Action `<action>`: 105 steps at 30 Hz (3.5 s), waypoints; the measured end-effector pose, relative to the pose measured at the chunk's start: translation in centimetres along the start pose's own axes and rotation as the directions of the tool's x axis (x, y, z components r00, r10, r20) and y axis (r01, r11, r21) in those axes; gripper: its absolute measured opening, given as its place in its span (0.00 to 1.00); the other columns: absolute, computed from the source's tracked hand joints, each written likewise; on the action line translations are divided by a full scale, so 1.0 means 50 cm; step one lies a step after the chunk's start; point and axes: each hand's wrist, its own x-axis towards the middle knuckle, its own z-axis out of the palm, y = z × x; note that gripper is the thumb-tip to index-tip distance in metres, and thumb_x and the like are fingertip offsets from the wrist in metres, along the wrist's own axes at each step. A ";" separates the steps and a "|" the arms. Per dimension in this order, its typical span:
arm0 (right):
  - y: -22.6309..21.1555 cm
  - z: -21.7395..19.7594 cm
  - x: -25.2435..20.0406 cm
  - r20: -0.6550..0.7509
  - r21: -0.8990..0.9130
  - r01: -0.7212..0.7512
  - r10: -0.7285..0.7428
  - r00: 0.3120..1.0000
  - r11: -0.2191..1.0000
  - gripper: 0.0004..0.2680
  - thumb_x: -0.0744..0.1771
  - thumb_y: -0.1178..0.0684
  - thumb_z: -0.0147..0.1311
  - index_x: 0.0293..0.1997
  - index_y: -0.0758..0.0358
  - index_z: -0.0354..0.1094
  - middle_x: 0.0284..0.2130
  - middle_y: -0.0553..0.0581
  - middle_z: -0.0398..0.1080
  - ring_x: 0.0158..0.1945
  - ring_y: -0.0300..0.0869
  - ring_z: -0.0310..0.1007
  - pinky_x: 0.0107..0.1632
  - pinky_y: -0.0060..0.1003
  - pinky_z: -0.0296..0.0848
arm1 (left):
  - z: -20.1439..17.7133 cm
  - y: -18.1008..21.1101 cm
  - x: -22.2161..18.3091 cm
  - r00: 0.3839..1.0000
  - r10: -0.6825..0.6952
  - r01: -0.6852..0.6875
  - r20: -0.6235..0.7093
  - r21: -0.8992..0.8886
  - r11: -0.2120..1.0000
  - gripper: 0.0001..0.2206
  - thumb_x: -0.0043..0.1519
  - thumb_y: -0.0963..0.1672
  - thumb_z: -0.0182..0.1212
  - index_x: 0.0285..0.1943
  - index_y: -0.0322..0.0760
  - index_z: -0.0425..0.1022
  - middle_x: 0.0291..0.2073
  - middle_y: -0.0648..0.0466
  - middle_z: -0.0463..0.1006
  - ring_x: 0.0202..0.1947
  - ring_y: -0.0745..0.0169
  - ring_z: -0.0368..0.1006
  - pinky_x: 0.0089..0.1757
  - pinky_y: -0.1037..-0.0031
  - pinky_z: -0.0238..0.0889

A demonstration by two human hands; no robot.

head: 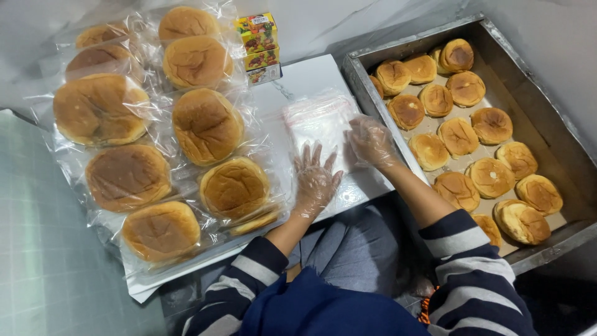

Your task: The person, wearing plastic gloves, takes toasted bread buns from a metal container by hand and places them one at a time into plastic bags.

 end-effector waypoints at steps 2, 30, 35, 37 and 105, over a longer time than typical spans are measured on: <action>0.005 -0.007 -0.007 -0.078 -0.086 0.219 -0.226 0.971 0.972 0.08 0.57 0.56 0.54 0.37 0.50 0.70 0.29 0.48 0.70 0.38 0.41 0.70 0.41 0.34 0.69 | -0.009 0.004 -0.002 1.000 -0.004 0.003 0.026 0.010 1.000 0.21 0.55 0.53 0.45 0.57 0.51 0.62 0.60 0.47 0.54 0.62 0.43 0.43 0.54 0.47 0.39; -0.011 -0.164 0.073 -0.023 0.997 -0.024 0.554 0.832 0.077 0.12 0.58 0.69 0.45 0.43 0.71 0.63 0.30 0.70 0.65 0.32 0.51 0.73 0.37 0.44 0.76 | 0.067 0.032 0.030 0.970 0.018 -0.108 -0.244 -0.360 0.927 0.12 0.55 0.51 0.48 0.42 0.50 0.71 0.49 0.56 0.67 0.57 0.54 0.54 0.54 0.56 0.44; 0.097 -0.106 0.104 0.340 0.904 -0.130 0.499 0.797 -0.409 0.04 0.59 0.64 0.49 0.30 0.75 0.66 0.17 0.67 0.63 0.23 0.54 0.71 0.31 0.43 0.74 | 0.107 0.044 0.076 0.788 0.023 -0.479 -0.615 -0.589 0.651 0.24 0.54 0.47 0.57 0.56 0.30 0.57 0.50 0.42 0.64 0.54 0.49 0.58 0.53 0.63 0.51; 0.009 -0.115 0.056 0.197 0.974 -0.105 0.522 0.830 -0.201 0.07 0.58 0.67 0.50 0.36 0.73 0.63 0.23 0.67 0.64 0.27 0.52 0.72 0.33 0.41 0.76 | 0.110 0.059 0.094 0.885 -0.183 -0.370 -0.427 -0.886 0.279 0.25 0.53 0.41 0.56 0.58 0.35 0.53 0.53 0.46 0.58 0.55 0.51 0.54 0.55 0.64 0.47; 0.018 -0.286 0.045 0.767 0.619 -0.733 -0.013 0.642 0.283 0.18 0.62 0.48 0.32 0.54 0.68 0.52 0.52 0.72 0.55 0.53 0.60 0.57 0.55 0.56 0.54 | 0.095 0.028 0.152 0.984 0.152 0.162 0.090 -0.803 -0.574 0.25 0.58 0.55 0.42 0.59 0.41 0.58 0.57 0.47 0.59 0.57 0.49 0.55 0.55 0.60 0.49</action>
